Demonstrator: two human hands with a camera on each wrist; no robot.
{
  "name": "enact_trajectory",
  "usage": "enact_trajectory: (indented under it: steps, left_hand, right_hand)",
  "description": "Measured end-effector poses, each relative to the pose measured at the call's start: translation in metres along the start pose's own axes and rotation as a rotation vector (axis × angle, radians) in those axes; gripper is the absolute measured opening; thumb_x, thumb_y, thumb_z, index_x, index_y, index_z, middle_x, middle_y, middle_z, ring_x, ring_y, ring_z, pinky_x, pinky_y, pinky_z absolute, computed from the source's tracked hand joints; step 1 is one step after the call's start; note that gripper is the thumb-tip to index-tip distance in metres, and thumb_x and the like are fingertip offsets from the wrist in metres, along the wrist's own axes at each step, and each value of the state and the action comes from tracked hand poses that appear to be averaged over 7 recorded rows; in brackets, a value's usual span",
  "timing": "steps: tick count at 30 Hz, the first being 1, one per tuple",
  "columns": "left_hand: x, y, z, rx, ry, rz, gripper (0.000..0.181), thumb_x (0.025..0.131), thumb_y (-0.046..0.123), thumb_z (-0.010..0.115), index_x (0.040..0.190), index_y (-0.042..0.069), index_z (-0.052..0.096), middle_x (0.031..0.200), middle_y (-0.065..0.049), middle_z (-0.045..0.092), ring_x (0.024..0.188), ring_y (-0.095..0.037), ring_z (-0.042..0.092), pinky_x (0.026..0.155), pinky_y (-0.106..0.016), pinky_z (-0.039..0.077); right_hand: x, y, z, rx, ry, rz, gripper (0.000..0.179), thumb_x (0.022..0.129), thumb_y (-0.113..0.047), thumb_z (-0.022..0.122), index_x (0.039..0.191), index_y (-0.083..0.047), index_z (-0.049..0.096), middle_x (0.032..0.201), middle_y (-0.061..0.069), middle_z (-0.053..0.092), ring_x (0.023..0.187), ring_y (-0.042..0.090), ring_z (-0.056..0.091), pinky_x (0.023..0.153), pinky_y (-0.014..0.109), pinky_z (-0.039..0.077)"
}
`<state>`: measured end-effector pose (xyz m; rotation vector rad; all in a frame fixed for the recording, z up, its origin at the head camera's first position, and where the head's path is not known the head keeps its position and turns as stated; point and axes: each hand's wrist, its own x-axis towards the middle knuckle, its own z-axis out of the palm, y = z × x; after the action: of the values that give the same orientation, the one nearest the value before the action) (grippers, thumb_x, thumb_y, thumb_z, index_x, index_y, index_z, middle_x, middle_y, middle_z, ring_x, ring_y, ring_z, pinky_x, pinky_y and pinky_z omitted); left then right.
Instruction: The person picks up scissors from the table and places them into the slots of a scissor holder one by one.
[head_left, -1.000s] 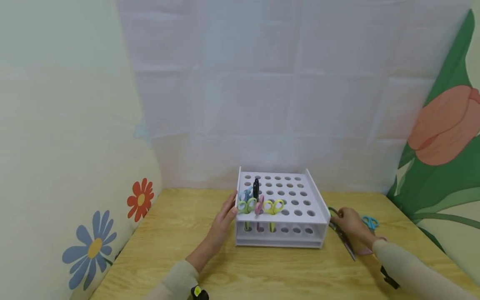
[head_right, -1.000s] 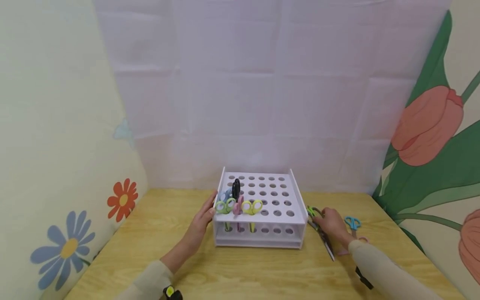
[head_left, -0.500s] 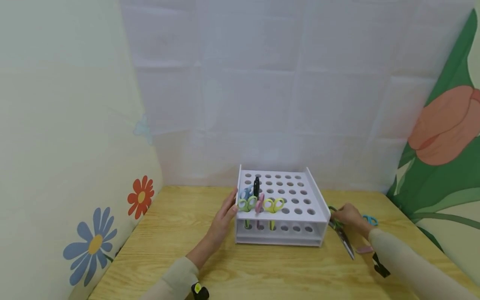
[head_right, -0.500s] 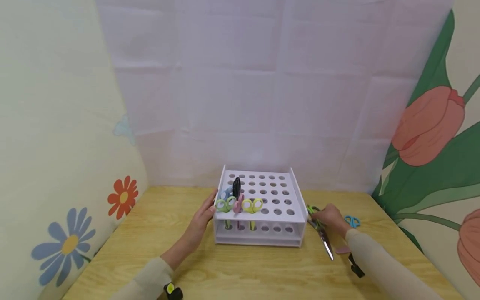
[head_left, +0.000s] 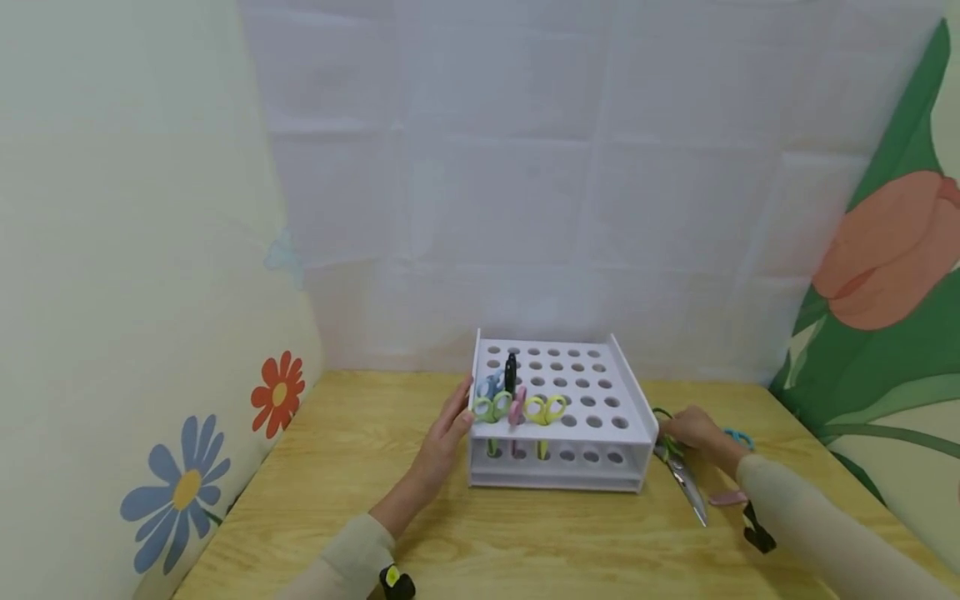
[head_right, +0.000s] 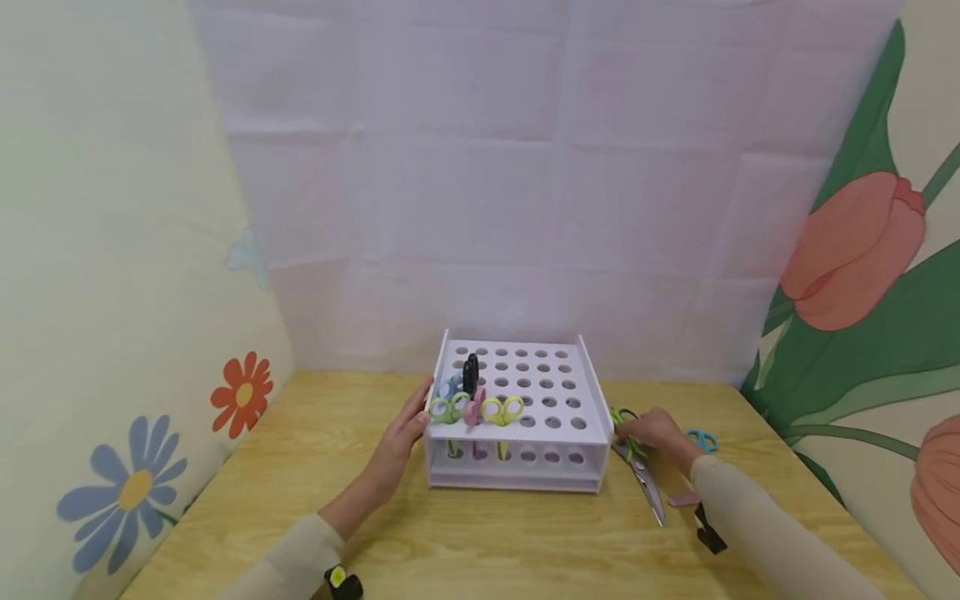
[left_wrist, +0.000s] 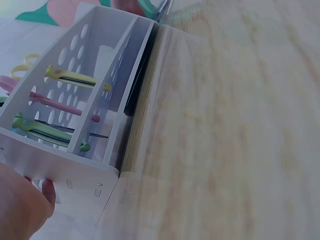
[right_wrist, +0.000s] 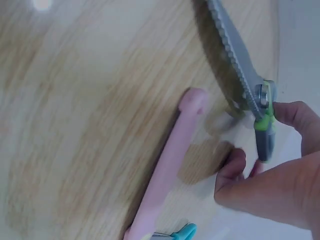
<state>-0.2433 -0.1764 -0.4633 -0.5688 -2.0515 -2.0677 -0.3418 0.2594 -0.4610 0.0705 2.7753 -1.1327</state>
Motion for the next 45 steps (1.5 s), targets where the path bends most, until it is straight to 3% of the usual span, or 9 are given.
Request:
enact_trajectory:
  steps: [4,7,10,14,21,26,34,42,45]
  left_hand:
    - [-0.002,-0.001,-0.002,-0.007,0.010,-0.009,0.058,0.110,0.026,0.045,0.163,0.013,0.024,0.167,-0.007,0.021,0.150,-0.031,0.021,0.118,-0.053,0.017]
    - [-0.003,-0.002,-0.003,-0.006,0.018,-0.024,0.058,0.110,0.029,0.046,0.163,0.015,0.025,0.166,-0.005,0.022,0.150,-0.030,0.022,0.118,-0.052,0.019]
    - [-0.005,-0.001,-0.003,-0.004,0.027,-0.036,0.058,0.110,0.030,0.046,0.163,0.019,0.027,0.167,-0.006,0.021,0.150,-0.030,0.022,0.118,-0.053,0.018]
    - [-0.007,-0.001,-0.003,0.000,0.034,-0.045,0.057,0.110,0.031,0.046,0.163,0.021,0.028,0.167,-0.007,0.022,0.149,-0.030,0.022,0.117,-0.053,0.019]
    - [-0.007,-0.002,-0.002,0.000,0.027,-0.019,0.056,0.110,0.029,0.045,0.162,0.020,0.028,0.166,-0.008,0.022,0.149,-0.029,0.023,0.117,-0.052,0.018]
    - [-0.005,-0.002,-0.001,0.005,0.021,-0.027,0.056,0.110,0.031,0.045,0.162,0.022,0.028,0.167,-0.007,0.021,0.150,-0.029,0.021,0.118,-0.052,0.018]
    - [-0.004,-0.002,-0.001,0.017,0.010,-0.038,0.059,0.110,0.034,0.044,0.163,0.016,0.025,0.167,-0.005,0.021,0.150,-0.029,0.021,0.118,-0.054,0.018]
    - [-0.002,-0.002,-0.001,0.016,0.002,-0.029,0.057,0.110,0.034,0.044,0.163,0.021,0.026,0.167,-0.006,0.020,0.150,-0.030,0.020,0.118,-0.054,0.016]
    - [-0.001,-0.002,-0.001,0.018,0.001,-0.026,0.057,0.110,0.034,0.044,0.163,0.021,0.026,0.167,-0.005,0.020,0.150,-0.030,0.021,0.118,-0.053,0.017]
  right_hand:
    - [-0.005,-0.005,0.002,0.134,-0.032,-0.029,0.039,0.083,-0.008,0.071,0.058,-0.018,0.043,0.056,-0.007,0.040,0.053,0.010,0.040,0.052,0.023,0.034]
    - [-0.008,-0.007,0.004,0.175,-0.023,-0.068,0.031,0.080,-0.003,0.072,0.063,-0.011,0.047,0.059,-0.004,0.044,0.058,0.014,0.045,0.054,0.025,0.039]
    - [-0.009,-0.008,0.005,0.165,0.011,-0.078,0.022,0.081,-0.004,0.073,0.086,0.007,0.056,0.080,0.012,0.057,0.077,0.026,0.055,0.068,0.031,0.046]
    - [-0.008,-0.007,0.005,0.156,0.051,-0.060,0.056,0.081,-0.009,0.077,0.120,0.018,0.048,0.114,0.029,0.055,0.102,0.038,0.054,0.083,0.037,0.047]
    - [-0.012,-0.007,0.005,0.171,0.066,-0.100,0.032,0.082,-0.008,0.077,0.101,0.012,0.060,0.093,0.015,0.062,0.086,0.028,0.057,0.069,0.031,0.048]
    - [-0.017,-0.009,0.002,0.134,0.092,-0.126,0.027,0.081,-0.006,0.075,0.098,0.011,0.063,0.091,0.014,0.063,0.084,0.026,0.057,0.067,0.031,0.048]
    - [-0.023,-0.015,-0.017,0.098,0.121,-0.175,0.036,0.081,-0.004,0.070,0.112,0.015,0.064,0.095,0.017,0.067,0.083,0.026,0.059,0.067,0.030,0.050]
    - [-0.032,-0.022,-0.038,0.126,0.115,-0.193,0.038,0.085,-0.004,0.069,0.117,0.015,0.061,0.100,0.020,0.068,0.086,0.026,0.063,0.076,0.040,0.056]
    - [-0.036,-0.024,-0.043,0.119,0.128,-0.193,0.040,0.086,-0.004,0.070,0.119,0.016,0.061,0.102,0.021,0.068,0.087,0.025,0.063,0.075,0.038,0.056]
